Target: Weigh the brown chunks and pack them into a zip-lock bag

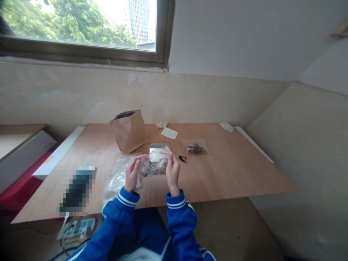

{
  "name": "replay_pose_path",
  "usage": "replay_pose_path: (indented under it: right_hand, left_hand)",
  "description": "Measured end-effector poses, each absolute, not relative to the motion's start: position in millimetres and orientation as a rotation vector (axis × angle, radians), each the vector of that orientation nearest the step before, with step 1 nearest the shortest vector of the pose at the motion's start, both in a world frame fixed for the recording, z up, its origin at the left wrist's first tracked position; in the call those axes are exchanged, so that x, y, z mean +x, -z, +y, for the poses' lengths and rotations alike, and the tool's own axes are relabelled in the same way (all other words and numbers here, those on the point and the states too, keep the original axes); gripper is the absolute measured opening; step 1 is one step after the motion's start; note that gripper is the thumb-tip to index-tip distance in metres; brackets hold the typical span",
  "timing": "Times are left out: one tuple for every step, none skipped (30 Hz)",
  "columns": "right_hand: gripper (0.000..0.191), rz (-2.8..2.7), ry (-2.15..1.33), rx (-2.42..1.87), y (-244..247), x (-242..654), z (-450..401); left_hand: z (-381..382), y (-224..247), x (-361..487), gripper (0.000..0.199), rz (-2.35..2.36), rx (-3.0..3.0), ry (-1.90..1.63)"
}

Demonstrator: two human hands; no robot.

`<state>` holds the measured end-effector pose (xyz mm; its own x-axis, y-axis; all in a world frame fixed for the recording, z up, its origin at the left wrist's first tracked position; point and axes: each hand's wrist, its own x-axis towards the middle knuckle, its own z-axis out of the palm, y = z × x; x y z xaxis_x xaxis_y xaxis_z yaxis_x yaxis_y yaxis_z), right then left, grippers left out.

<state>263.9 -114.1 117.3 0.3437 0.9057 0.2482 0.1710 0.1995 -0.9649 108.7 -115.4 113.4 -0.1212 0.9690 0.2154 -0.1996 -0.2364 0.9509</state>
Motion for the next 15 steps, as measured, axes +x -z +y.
replay_pose_path:
  right_hand:
    - [0.064, -1.117, -0.689, -1.294, -117, 264, -114]
    - [0.064, -1.122, -0.677, -1.302, -117, 265, -114]
    - [0.063, -1.139, -0.668, -1.31, -116, 266, -114]
    - [0.062, -1.161, -0.659, -1.318, -114, 266, -115]
    - [0.062, -1.183, -0.641, -1.328, -112, 267, -114]
    - [0.061, -1.198, -0.609, -1.345, -108, 267, -114]
    - [0.061, -1.21, -0.573, -1.369, -104, 267, -113]
    - [0.062, -1.219, -0.538, -1.396, -98, 268, -112]
    - [0.062, -1.222, -0.51, -1.427, -92, 268, -111]
    - [0.063, -1.225, -0.492, -1.458, -84, 269, -110]
    - [0.063, -1.223, -0.487, -1.486, -77, 270, -108]
    - [0.064, -1.217, -0.492, -1.506, -69, 272, -107]
    - [0.064, -1.201, -0.497, -1.521, -61, 273, -106]
    - [0.064, -1.179, -0.498, -1.531, -53, 275, -105]
    - [0.062, -1.16, -0.499, -1.536, -46, 278, -105]
  left_hand:
    - [-116, -112, 108, 0.026, 1.001, 1.211, -1.536]
    - [-116, -110, 108, 0.026, 1.018, 1.254, -1.528]
    - [-115, -109, 107, 0.024, 1.053, 1.281, -1.522]
    - [-115, -107, 107, 0.022, 1.094, 1.287, -1.521]
    - [-114, -105, 106, 0.021, 1.132, 1.268, -1.528]
    - [-112, -102, 106, 0.022, 1.162, 1.223, -1.549]
    - [-111, -100, 107, 0.025, 1.182, 1.166, -1.573]
    - [-109, -97, 107, 0.027, 1.194, 1.105, -1.601]
    - [-107, -94, 108, 0.03, 1.202, 1.045, -1.633]
    - [-105, -89, 109, 0.032, 1.209, 0.997, -1.66]
    - [-102, -84, 110, 0.033, 1.218, 0.97, -1.677]
    - [-100, -78, 111, 0.034, 1.225, 0.961, -1.684]
    - [-98, -71, 111, 0.034, 1.234, 0.965, -1.68]
    - [-96, -63, 112, 0.035, 1.245, 0.966, -1.677]
    - [-94, -55, 113, 0.035, 1.247, 0.973, -1.664]
